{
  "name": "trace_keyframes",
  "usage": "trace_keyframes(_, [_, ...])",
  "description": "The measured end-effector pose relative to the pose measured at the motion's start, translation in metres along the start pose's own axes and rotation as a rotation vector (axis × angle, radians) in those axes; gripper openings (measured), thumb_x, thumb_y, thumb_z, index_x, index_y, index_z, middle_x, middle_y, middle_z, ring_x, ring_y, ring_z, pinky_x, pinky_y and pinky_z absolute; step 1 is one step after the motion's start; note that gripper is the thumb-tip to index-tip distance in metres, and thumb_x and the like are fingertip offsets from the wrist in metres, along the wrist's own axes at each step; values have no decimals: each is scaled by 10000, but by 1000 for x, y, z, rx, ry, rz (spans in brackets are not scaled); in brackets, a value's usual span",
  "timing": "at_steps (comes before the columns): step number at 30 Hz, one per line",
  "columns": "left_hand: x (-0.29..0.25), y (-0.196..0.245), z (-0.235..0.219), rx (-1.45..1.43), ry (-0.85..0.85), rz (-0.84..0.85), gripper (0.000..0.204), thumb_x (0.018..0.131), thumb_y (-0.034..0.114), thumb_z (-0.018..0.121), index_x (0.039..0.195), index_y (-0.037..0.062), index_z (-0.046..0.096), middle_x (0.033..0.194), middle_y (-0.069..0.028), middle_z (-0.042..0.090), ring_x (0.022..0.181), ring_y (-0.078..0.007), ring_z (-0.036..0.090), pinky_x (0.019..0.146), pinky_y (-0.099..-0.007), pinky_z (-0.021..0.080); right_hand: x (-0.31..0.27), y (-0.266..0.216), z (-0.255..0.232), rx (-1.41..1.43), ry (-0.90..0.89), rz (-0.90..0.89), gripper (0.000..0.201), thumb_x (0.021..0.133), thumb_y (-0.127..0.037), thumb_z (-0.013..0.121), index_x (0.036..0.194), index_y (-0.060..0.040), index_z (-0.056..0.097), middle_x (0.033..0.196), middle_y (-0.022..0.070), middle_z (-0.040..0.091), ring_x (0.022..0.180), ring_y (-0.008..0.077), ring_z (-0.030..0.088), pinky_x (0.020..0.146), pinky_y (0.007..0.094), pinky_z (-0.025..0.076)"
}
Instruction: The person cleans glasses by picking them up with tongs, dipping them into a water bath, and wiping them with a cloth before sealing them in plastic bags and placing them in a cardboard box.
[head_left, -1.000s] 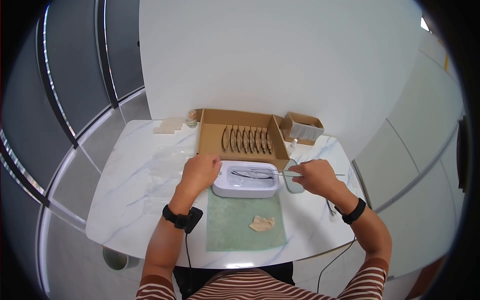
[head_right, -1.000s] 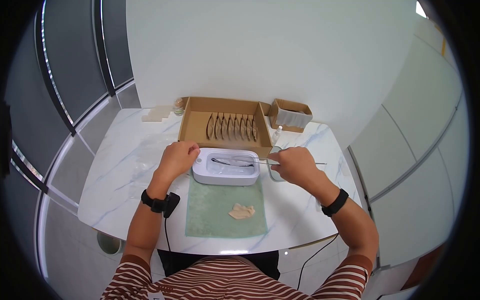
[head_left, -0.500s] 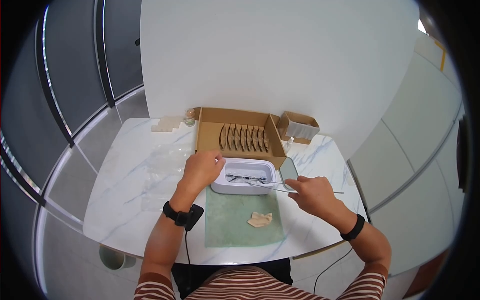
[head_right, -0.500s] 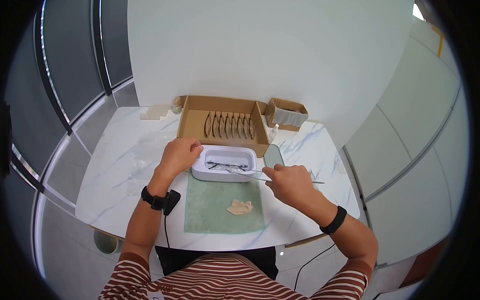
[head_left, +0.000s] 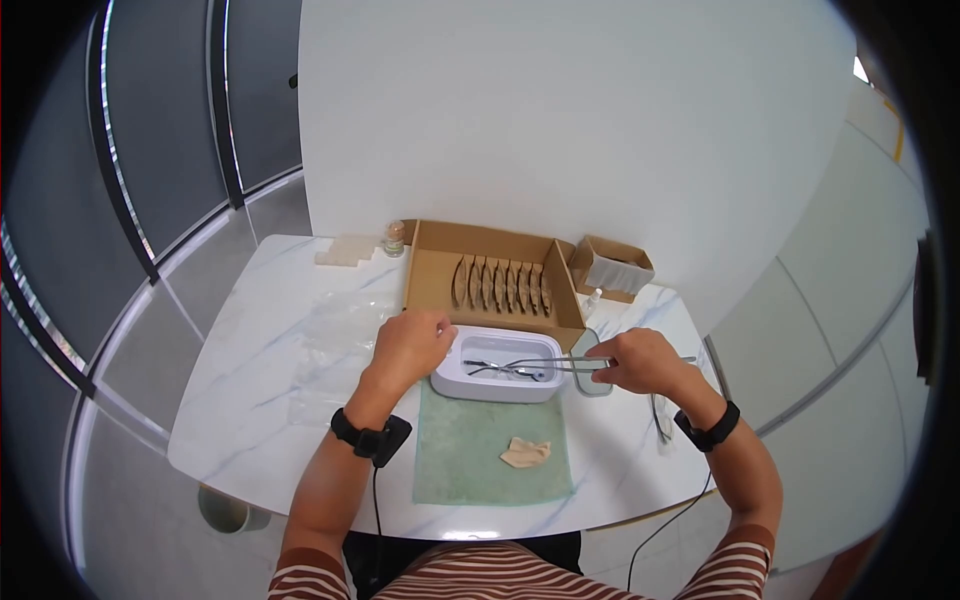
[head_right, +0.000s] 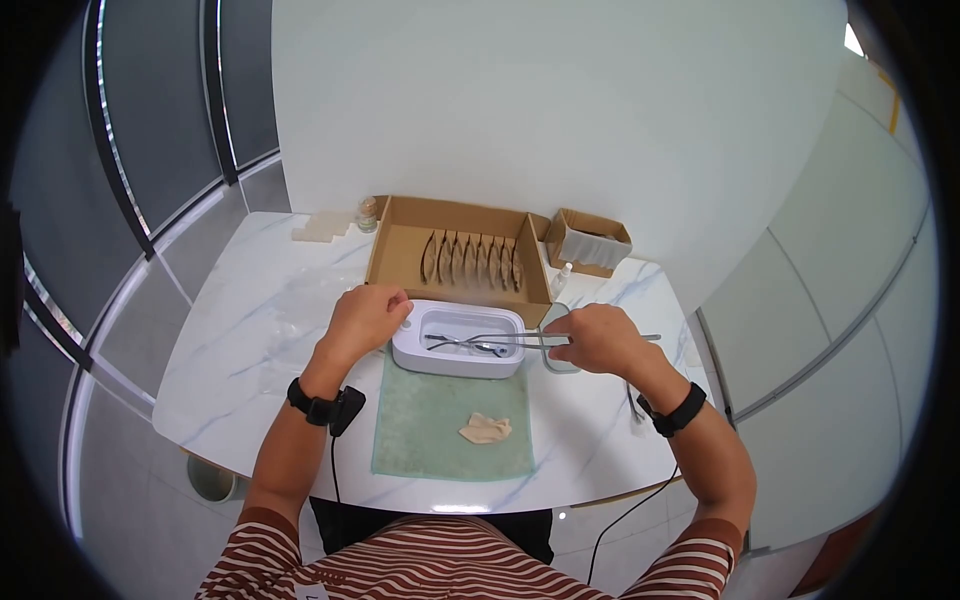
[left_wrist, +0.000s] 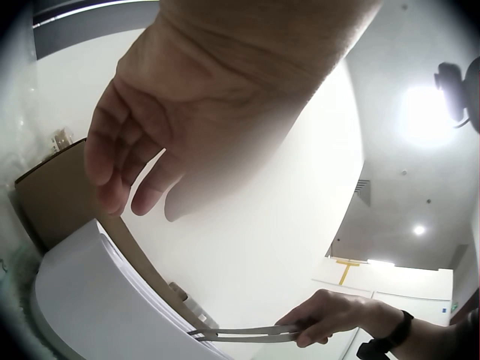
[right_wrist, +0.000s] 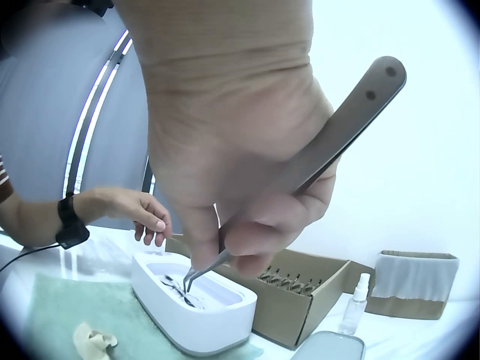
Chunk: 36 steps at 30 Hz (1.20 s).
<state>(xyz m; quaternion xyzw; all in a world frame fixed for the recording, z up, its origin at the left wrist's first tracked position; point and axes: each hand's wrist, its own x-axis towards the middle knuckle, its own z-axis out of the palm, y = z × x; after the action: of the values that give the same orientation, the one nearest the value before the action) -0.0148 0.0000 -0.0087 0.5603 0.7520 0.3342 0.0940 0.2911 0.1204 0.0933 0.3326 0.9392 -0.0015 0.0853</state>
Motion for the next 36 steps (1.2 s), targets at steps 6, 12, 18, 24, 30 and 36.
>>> trace_keyframes(6, [1,1,4,20,7,0,226,910,290,638,934,87,735,849,-144,735,851,-370,700,778,-463,549,6,0,-17,82,-175,3,337,832,-299,772,1153,-196,778,909,120,754,871,317,707,791,406,558])
trace_keyframes(12, [0,1,1,26,7,-21,246,915,319,654,962,93,740,891,-128,744,870,-344,702,783,-432,544,10,0,2,62,-73,-42,315,826,-269,788,1132,-192,781,796,113,729,771,306,690,724,405,540])
trace_keyframes(18, [1,2,3,24,20,23,224,904,294,652,935,89,736,850,-152,736,846,-372,702,768,-462,553,11,-5,27,20,141,-19,308,825,-280,790,1118,-185,777,812,139,728,792,346,694,703,435,541])
trace_keyframes(24, [0,1,2,27,31,29,218,903,295,654,929,95,738,843,-144,737,838,-369,704,759,-461,555,9,-12,40,37,180,40,329,847,-284,770,1162,-191,753,854,131,733,843,325,706,731,437,547])
trace_keyframes(30, [-1,1,3,19,21,38,223,905,295,653,922,89,736,845,-138,740,840,-364,706,762,-461,556,-5,-15,25,88,176,48,339,845,-284,772,1165,-177,750,836,135,732,841,330,705,723,441,545])
trace_keyframes(36, [0,2,2,43,4,13,243,910,317,660,949,91,739,871,-119,741,848,-326,706,773,-421,545,-12,-2,19,102,243,78,354,825,-264,787,1154,-138,759,776,106,721,746,302,695,686,402,539])
